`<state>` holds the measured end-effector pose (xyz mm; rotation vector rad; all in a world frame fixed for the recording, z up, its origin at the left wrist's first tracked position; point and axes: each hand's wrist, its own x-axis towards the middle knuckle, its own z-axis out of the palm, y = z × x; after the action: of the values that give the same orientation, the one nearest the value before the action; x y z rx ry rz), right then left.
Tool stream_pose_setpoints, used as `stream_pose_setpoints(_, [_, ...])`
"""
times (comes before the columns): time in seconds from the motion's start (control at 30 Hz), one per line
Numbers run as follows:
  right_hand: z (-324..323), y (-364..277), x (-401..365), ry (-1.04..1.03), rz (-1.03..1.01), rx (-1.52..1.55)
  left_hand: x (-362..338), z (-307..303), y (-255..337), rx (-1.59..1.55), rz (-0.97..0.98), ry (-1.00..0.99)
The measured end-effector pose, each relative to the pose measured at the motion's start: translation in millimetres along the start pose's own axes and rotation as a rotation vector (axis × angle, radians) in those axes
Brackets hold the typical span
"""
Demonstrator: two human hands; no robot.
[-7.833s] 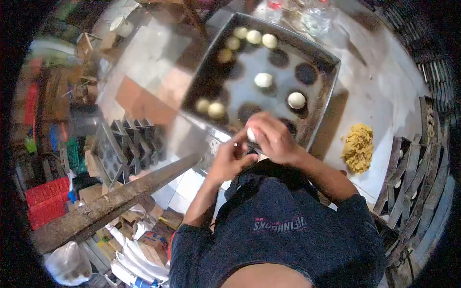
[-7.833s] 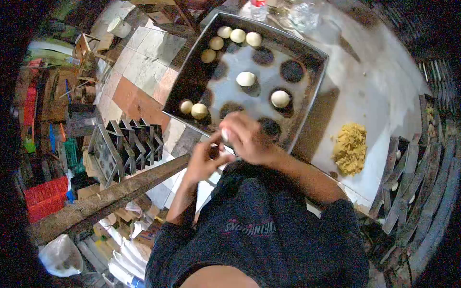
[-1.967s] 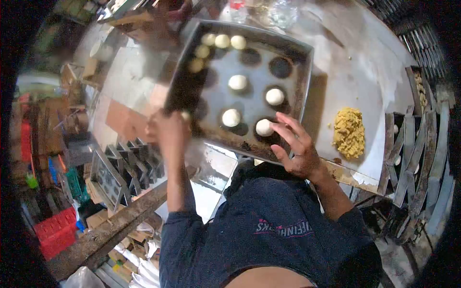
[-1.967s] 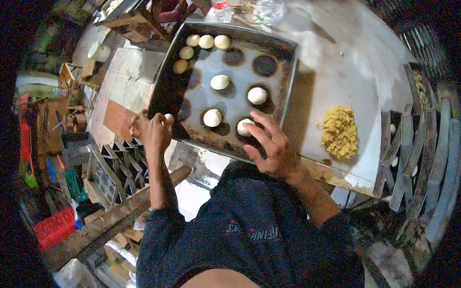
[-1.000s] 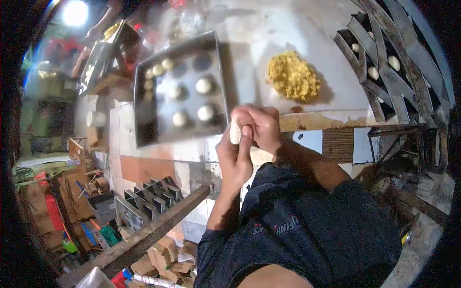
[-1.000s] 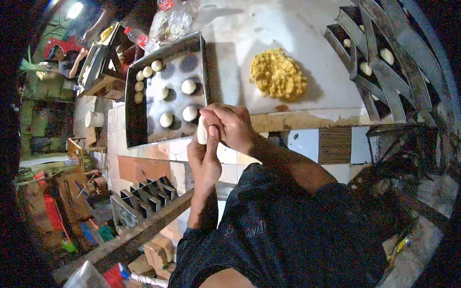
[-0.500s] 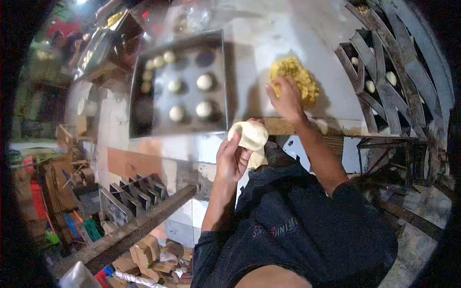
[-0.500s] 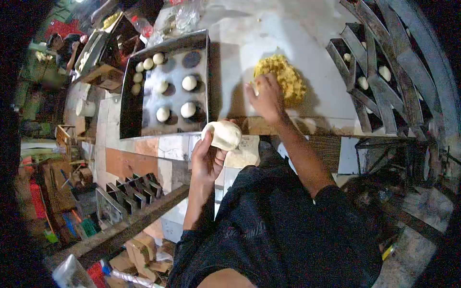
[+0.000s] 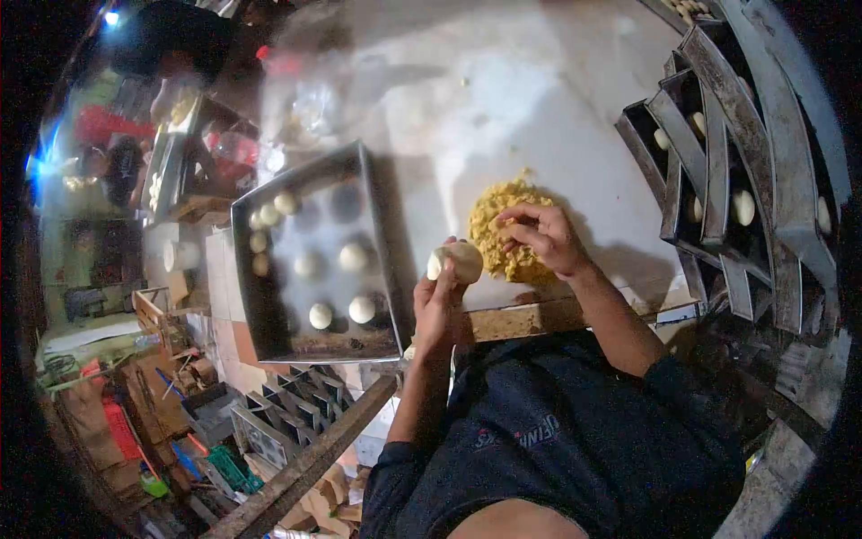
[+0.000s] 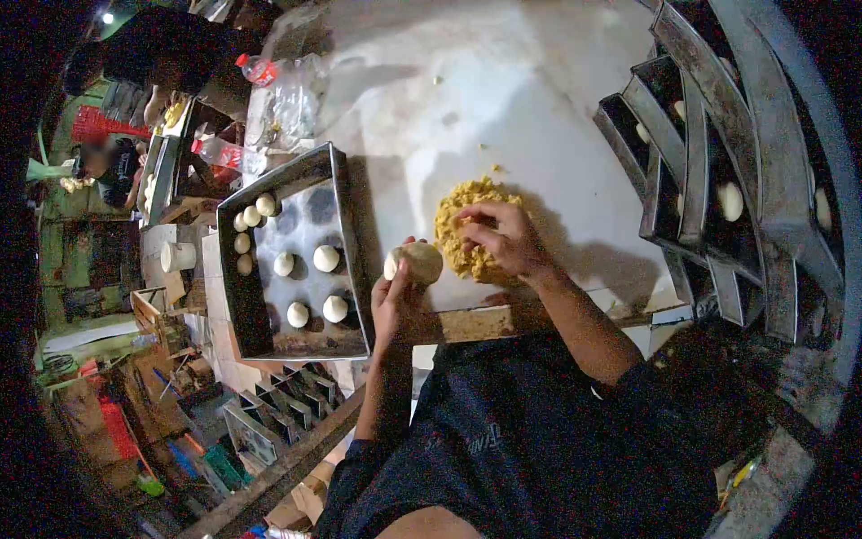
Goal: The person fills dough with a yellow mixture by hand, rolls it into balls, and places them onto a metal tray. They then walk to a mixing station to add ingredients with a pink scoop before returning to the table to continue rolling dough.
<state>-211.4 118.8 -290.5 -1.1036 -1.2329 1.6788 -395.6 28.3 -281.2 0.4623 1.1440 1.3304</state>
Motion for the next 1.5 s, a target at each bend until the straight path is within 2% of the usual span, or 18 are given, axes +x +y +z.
stream_pose_setpoints(0.1, [11, -15, -3, -0.158, -0.247, -0.093, 12, 28, -8, -0.136, -0.051, -0.043])
stream_pose_setpoints(0.17, [21, -19, -4, 0.008, -0.822, -0.903, 16, 41, -3, -0.098, -0.02, -0.051])
stream_pose_setpoints(0.47, [35, -20, -22, 0.054, -0.34, -0.249, -7, 35, 7, -0.28, 0.291, -0.115])
stream_pose_setpoints(0.53, [57, -21, -32, 0.001, -0.179, 0.069, -16, 20, -1, 0.187, 0.453, -0.062])
stream_pose_setpoints(0.57, [73, -24, -38, 0.092, -0.455, -0.063, -23, 13, -4, 0.484, 0.629, 0.013])
stream_pose_setpoints(0.63, [102, -51, -62, 0.072, -0.588, -0.275, -45, 5, 2, 0.962, 0.85, 0.118])
stream_pose_setpoints(0.67, [115, -62, -75, 0.08, -0.713, -0.482, -68, 2, 11, 0.858, 0.716, 0.067])
stream_pose_setpoints(0.73, [139, -65, -96, 0.027, -0.737, -0.501, -104, -7, 31, 1.078, 0.949, 0.206])
stream_pose_setpoints(0.87, [177, -72, -140, -0.156, -1.183, -0.476, -178, -47, 46, 0.084, 0.774, 0.057])
stream_pose_setpoints(0.93, [189, -71, -163, -0.28, -1.082, -0.43, -205, -77, 40, 0.141, 0.8, 0.02])
stream_pose_setpoints(1.07, [198, -61, -194, -0.524, -0.209, -0.064, -234, -103, 23, 0.585, 1.139, 0.154])
stream_pose_setpoints(1.13, [203, -66, -211, -0.473, -0.144, -0.039, -239, -98, 18, 0.647, 1.233, 0.282])
stream_pose_setpoints(1.2, [206, -64, -214, -0.512, -0.682, -0.348, -247, -97, 20, 0.735, 1.254, 0.362])
stream_pose_setpoints(1.3, [221, -61, -221, -0.355, -0.847, -0.501, -259, -94, 39, 1.192, 1.085, 0.421])
stream_pose_setpoints(1.33, [220, -56, -217, -0.336, -0.886, -0.491, -255, -90, 38, 1.192, 1.084, 0.423])
stream_pose_setpoints(1.4, [216, -63, -199, -0.367, -0.976, -0.462, -242, -80, 37, 0.347, 1.013, 0.307])
stream_pose_setpoints(1.43, [213, -67, -191, -0.396, -1.063, -0.434, -237, -92, 37, 0.275, 0.868, 0.144])
stream_pose_setpoints(1.5, [204, -88, -181, -0.382, -0.885, -0.389, -220, -84, 41, 0.026, 0.895, -0.042])
